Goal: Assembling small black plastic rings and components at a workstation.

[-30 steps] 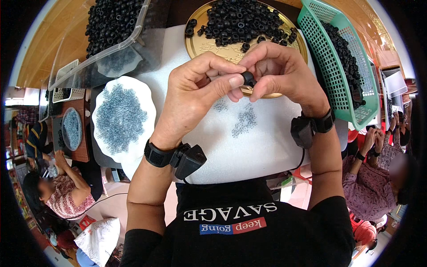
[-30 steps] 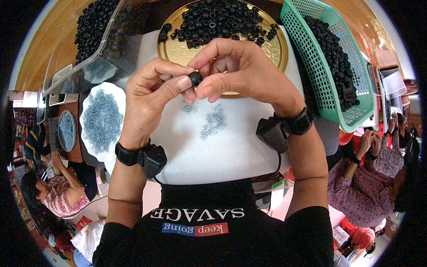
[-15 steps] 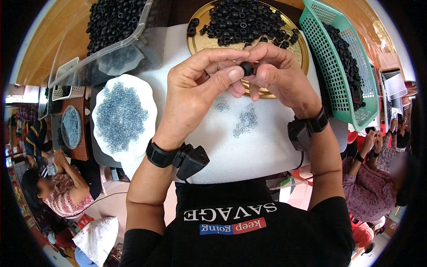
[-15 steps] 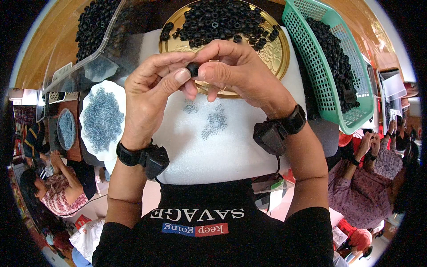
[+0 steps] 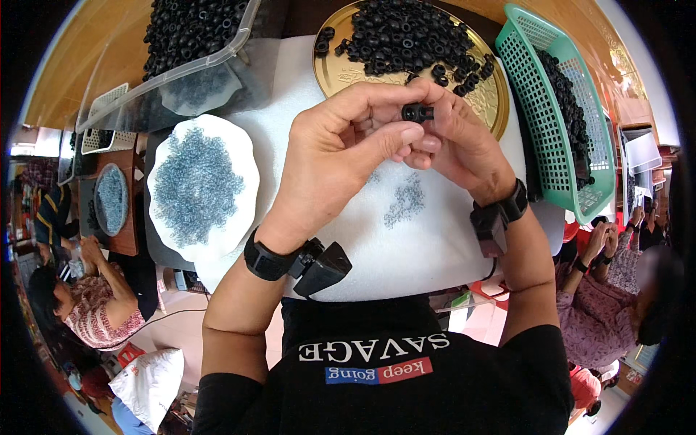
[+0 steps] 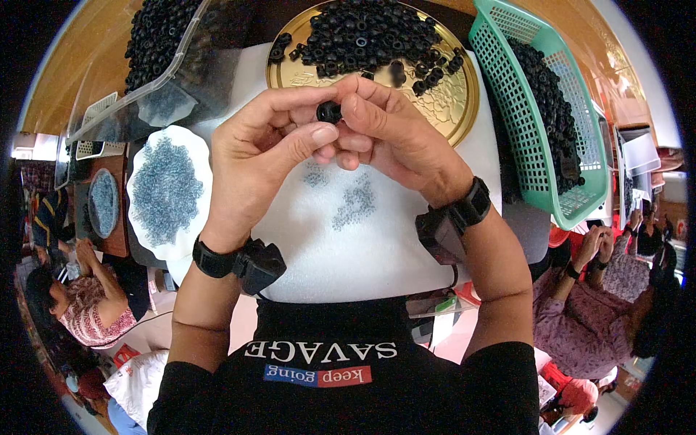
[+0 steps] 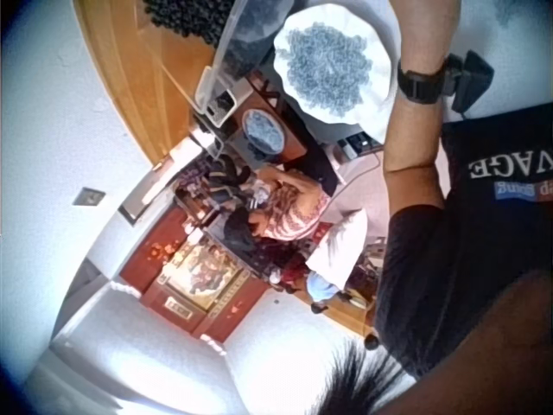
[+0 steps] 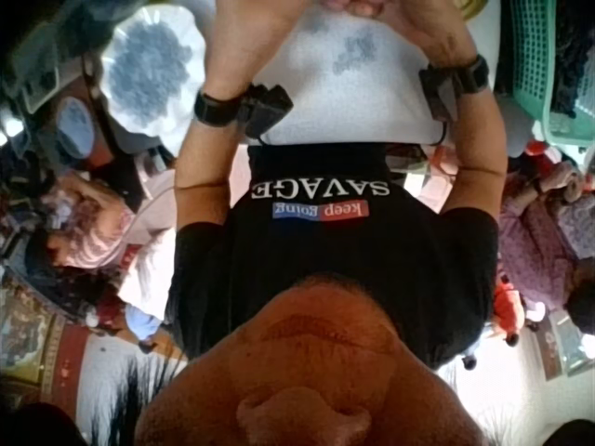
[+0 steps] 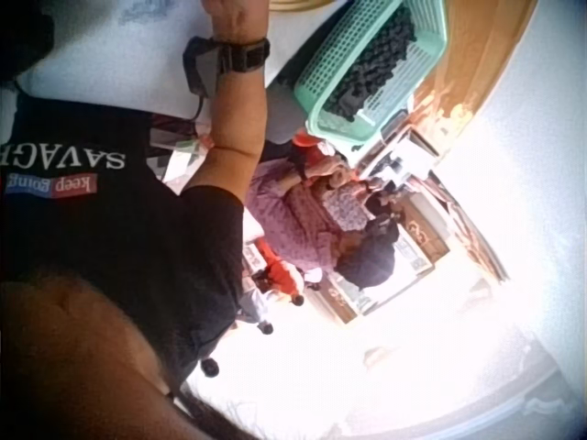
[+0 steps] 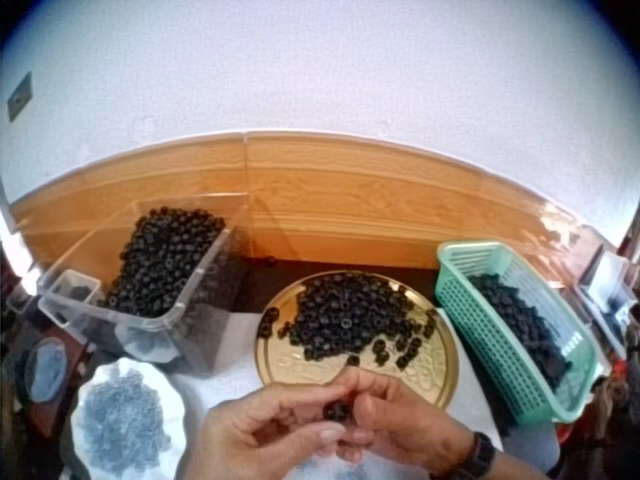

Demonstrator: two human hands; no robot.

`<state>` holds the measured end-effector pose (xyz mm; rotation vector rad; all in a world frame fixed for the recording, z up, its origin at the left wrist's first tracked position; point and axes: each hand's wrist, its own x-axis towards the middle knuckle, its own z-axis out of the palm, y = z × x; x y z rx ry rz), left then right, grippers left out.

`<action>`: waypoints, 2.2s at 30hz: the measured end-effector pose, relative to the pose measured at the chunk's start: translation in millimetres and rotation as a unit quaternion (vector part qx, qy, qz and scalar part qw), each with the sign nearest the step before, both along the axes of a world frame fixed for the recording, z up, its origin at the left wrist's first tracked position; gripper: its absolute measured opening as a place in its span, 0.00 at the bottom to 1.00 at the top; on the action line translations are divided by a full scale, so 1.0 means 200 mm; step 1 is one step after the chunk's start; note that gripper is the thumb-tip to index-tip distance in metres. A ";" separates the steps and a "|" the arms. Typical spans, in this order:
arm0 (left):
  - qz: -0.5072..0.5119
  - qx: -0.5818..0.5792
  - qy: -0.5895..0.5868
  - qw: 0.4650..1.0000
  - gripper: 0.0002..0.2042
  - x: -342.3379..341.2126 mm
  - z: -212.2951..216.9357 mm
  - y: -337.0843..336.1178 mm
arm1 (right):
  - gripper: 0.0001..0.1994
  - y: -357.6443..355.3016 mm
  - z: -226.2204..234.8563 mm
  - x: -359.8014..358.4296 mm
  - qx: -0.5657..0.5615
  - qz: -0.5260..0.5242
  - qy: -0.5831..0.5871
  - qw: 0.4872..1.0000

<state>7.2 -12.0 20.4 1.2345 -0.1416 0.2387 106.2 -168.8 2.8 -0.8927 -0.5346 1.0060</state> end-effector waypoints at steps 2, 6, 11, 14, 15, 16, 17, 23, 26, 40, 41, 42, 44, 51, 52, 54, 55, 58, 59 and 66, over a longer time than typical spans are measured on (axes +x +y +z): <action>0.028 0.042 -0.012 0.999 0.14 -0.01 0.00 -0.01 | 0.21 0.02 0.02 -0.02 -0.003 -0.025 -0.010 1.000; 0.127 0.338 -0.132 0.923 0.15 0.01 0.00 0.04 | 0.21 0.02 -0.02 -0.02 0.042 0.004 0.046 0.998; 0.166 0.358 -0.170 0.903 0.15 0.03 -0.03 0.04 | 0.23 0.01 0.00 -0.04 0.053 0.034 0.081 0.995; 0.139 0.372 -0.177 0.900 0.14 0.03 -0.02 0.05 | 0.25 0.01 0.02 -0.05 0.055 0.051 0.092 0.993; 0.114 0.348 -0.161 0.917 0.14 0.02 -0.02 0.05 | 0.25 0.01 0.03 -0.06 0.056 0.049 0.091 0.993; 0.113 0.348 -0.162 0.917 0.14 0.03 -0.02 0.06 | 0.24 0.01 0.03 -0.06 0.061 0.052 0.092 0.993; 0.095 0.358 -0.188 0.910 0.13 0.05 -0.02 0.07 | 0.24 0.00 0.04 -0.06 0.066 0.054 0.092 0.992; 0.058 0.291 -0.217 0.930 0.11 0.06 -0.04 0.05 | 0.18 -0.01 0.01 -0.02 0.059 0.043 0.019 0.997; 0.061 0.299 -0.214 0.928 0.11 0.06 -0.03 0.04 | 0.18 -0.01 0.03 -0.03 0.056 0.043 0.027 0.997; 0.035 0.249 -0.160 0.954 0.11 0.04 -0.01 0.02 | 0.17 -0.02 0.00 -0.02 0.066 0.068 0.068 0.993; 0.033 0.245 -0.166 0.955 0.11 0.04 -0.01 0.02 | 0.17 -0.01 0.01 -0.02 0.073 0.063 0.067 0.993; 0.031 0.241 -0.172 0.955 0.11 0.04 -0.01 0.03 | 0.17 -0.01 0.01 -0.02 0.073 0.063 0.067 0.993; 0.026 0.252 -0.176 0.951 0.11 0.04 0.00 0.04 | 0.18 -0.01 0.02 -0.01 0.065 0.064 0.004 0.996; 0.031 0.291 -0.188 0.938 0.13 0.04 0.01 0.03 | 0.19 -0.02 0.03 0.00 0.070 0.087 -0.011 0.994; 0.030 0.291 -0.188 0.938 0.13 0.04 0.01 0.04 | 0.20 -0.02 0.03 0.00 0.060 0.073 -0.037 0.995; 0.027 0.320 -0.207 0.924 0.14 0.04 0.02 0.05 | 0.21 -0.02 0.04 -0.01 0.051 0.061 -0.063 0.995; 0.028 0.319 -0.206 0.925 0.14 0.04 0.02 0.05 | 0.22 -0.03 0.05 -0.01 0.038 0.057 -0.083 0.994; 0.019 0.315 -0.208 0.926 0.14 0.03 0.03 0.06 | 0.22 -0.01 0.09 -0.04 0.014 0.037 -0.098 0.994; 0.023 0.309 -0.201 0.929 0.14 0.04 0.02 0.06 | 0.22 -0.01 0.10 -0.05 0.001 0.018 -0.094 0.995; 0.037 0.274 -0.179 0.944 0.12 0.05 -0.01 0.04 | 0.20 -0.01 0.07 -0.03 0.017 0.007 -0.089 0.996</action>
